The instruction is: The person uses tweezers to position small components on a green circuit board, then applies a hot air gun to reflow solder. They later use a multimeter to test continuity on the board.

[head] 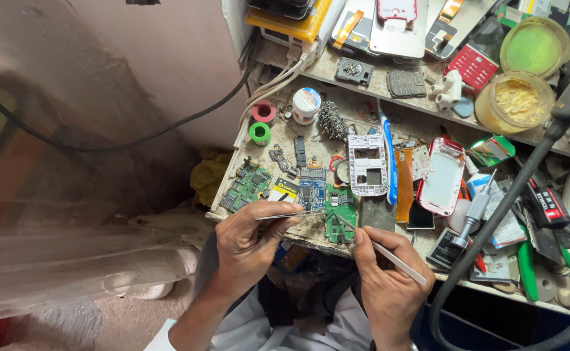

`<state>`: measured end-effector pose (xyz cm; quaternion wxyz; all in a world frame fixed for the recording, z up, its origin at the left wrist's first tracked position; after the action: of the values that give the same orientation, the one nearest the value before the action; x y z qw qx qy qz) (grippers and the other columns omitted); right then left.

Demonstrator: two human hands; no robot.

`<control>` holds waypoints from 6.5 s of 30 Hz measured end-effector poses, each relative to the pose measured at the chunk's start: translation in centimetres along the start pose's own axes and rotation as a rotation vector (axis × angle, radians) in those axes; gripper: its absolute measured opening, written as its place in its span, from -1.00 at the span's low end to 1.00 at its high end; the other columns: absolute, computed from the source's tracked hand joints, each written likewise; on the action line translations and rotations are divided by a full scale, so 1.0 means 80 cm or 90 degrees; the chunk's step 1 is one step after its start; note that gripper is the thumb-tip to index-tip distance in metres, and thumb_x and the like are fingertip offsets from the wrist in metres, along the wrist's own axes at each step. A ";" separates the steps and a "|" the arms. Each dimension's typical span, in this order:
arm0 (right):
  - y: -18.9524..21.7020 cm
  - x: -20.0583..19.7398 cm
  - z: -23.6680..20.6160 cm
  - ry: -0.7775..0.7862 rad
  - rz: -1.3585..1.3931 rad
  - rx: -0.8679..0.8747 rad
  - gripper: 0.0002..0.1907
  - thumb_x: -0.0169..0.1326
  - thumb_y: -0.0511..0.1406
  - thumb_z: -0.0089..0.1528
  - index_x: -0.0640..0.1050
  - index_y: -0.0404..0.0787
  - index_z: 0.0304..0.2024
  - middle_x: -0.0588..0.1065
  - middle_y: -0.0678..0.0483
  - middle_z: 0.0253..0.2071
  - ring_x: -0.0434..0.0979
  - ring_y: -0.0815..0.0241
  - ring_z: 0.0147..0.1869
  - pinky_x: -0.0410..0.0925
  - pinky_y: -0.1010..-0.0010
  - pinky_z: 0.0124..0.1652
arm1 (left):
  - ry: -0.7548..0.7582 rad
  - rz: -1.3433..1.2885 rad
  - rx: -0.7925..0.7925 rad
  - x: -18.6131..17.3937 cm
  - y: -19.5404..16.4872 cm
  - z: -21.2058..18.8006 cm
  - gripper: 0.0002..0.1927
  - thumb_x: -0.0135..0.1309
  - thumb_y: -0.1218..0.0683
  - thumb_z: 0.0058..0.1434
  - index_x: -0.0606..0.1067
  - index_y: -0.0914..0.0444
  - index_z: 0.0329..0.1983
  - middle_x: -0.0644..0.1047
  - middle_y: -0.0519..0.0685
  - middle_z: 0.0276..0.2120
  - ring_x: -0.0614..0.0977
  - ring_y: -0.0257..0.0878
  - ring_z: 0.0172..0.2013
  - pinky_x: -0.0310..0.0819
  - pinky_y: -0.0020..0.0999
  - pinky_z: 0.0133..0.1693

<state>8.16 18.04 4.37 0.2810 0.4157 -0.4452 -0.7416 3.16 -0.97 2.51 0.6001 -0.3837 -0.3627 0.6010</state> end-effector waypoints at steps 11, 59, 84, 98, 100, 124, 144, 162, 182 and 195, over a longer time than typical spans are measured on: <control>0.000 0.001 0.000 0.000 0.009 0.010 -0.86 0.25 -0.42 0.24 0.63 -0.40 -0.18 0.60 0.06 -0.41 0.55 0.44 -0.38 0.40 0.65 -0.40 | 0.007 0.003 0.002 0.000 -0.001 0.002 -0.78 0.23 0.36 0.25 0.55 0.31 -0.08 0.68 -0.01 -0.14 0.73 -0.28 -0.10 0.68 -0.41 -0.04; 0.006 0.000 -0.003 -0.002 0.002 0.023 -0.86 0.26 -0.42 0.24 0.62 -0.40 -0.18 0.61 0.06 -0.40 0.56 0.43 -0.37 0.42 0.64 -0.38 | 0.011 0.007 0.005 -0.003 -0.003 0.004 -0.80 0.23 0.35 0.25 0.57 0.31 -0.09 0.68 -0.01 -0.15 0.73 -0.29 -0.10 0.69 -0.42 -0.03; -0.001 0.003 -0.007 -0.060 0.001 0.000 -0.86 0.26 -0.44 0.25 0.60 -0.41 -0.18 0.58 0.07 -0.37 0.52 0.45 -0.35 0.38 0.63 -0.35 | 0.098 -0.067 -0.088 -0.018 0.000 0.041 -0.81 0.19 0.36 0.28 0.56 0.29 -0.09 0.66 -0.05 -0.19 0.67 -0.40 -0.17 0.60 -0.49 -0.09; -0.003 0.006 -0.007 -0.064 -0.020 -0.013 -0.87 0.27 -0.43 0.24 0.62 -0.39 -0.19 0.59 0.07 -0.35 0.50 0.46 -0.36 0.37 0.63 -0.36 | 0.115 -0.087 -0.103 -0.018 0.013 0.039 -0.82 0.19 0.37 0.27 0.60 0.29 -0.11 0.67 -0.09 -0.21 0.66 -0.42 -0.20 0.59 -0.52 -0.09; -0.002 0.006 -0.007 -0.065 -0.014 -0.003 -0.87 0.27 -0.43 0.24 0.62 -0.39 -0.19 0.59 0.06 -0.37 0.49 0.45 -0.38 0.36 0.63 -0.39 | 0.117 -0.080 -0.088 -0.018 0.014 0.040 -0.81 0.19 0.37 0.27 0.60 0.29 -0.11 0.67 -0.09 -0.21 0.66 -0.42 -0.20 0.59 -0.52 -0.09; 0.001 0.005 -0.005 -0.053 -0.033 -0.015 -0.88 0.27 -0.43 0.24 0.62 -0.39 -0.20 0.59 0.07 -0.40 0.52 0.45 -0.41 0.36 0.64 -0.43 | 0.125 -0.047 -0.094 -0.017 0.014 0.044 -0.84 0.20 0.34 0.26 0.61 0.27 -0.14 0.69 -0.09 -0.22 0.68 -0.43 -0.23 0.63 -0.53 -0.15; -0.002 0.007 -0.007 -0.054 -0.014 -0.004 -0.87 0.26 -0.43 0.25 0.61 -0.39 -0.19 0.58 0.08 -0.39 0.50 0.46 -0.39 0.36 0.65 -0.42 | 0.103 -0.071 -0.115 -0.018 0.015 0.039 -0.84 0.21 0.35 0.26 0.60 0.31 -0.12 0.67 -0.06 -0.25 0.65 -0.42 -0.24 0.60 -0.52 -0.14; -0.044 -0.029 -0.028 -0.124 0.180 0.047 -0.81 0.23 -0.42 0.31 0.52 -0.40 -0.08 0.57 -0.01 -0.21 0.58 0.35 -0.31 0.48 0.58 -0.27 | 0.011 -0.097 -0.146 -0.018 -0.007 -0.013 -0.84 0.19 0.34 0.28 0.54 0.34 -0.10 0.69 0.03 -0.18 0.70 -0.33 -0.15 0.63 -0.45 -0.05; -0.035 -0.062 -0.018 -0.171 0.136 -0.051 -0.80 0.19 -0.43 0.46 0.50 -0.48 0.02 0.60 -0.10 -0.22 0.62 0.29 -0.24 0.50 0.54 -0.10 | 0.025 -0.055 -0.112 -0.016 -0.006 -0.019 -0.83 0.22 0.32 0.26 0.55 0.33 -0.10 0.69 0.01 -0.19 0.70 -0.35 -0.16 0.63 -0.47 -0.07; -0.008 -0.124 0.060 -0.100 -0.321 -0.330 -0.75 0.15 -0.52 0.32 0.56 -0.29 0.05 0.57 -0.12 -0.08 0.66 0.06 -0.09 0.49 0.30 -0.08 | 0.005 -0.026 -0.129 -0.010 0.010 -0.022 -0.83 0.23 0.33 0.20 0.59 0.34 -0.14 0.71 -0.04 -0.26 0.68 -0.44 -0.26 0.59 -0.54 -0.19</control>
<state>8.90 28.22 8.67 0.1501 0.3691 -0.1463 -0.9054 4.34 -1.85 1.05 0.5716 -0.4376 -0.4271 0.5472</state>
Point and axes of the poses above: each hand's wrist, its own z-axis towards the middle knuckle, its own x-axis out of the palm, y = z × x, the point moved 1 cm from there along z, towards the middle knuckle
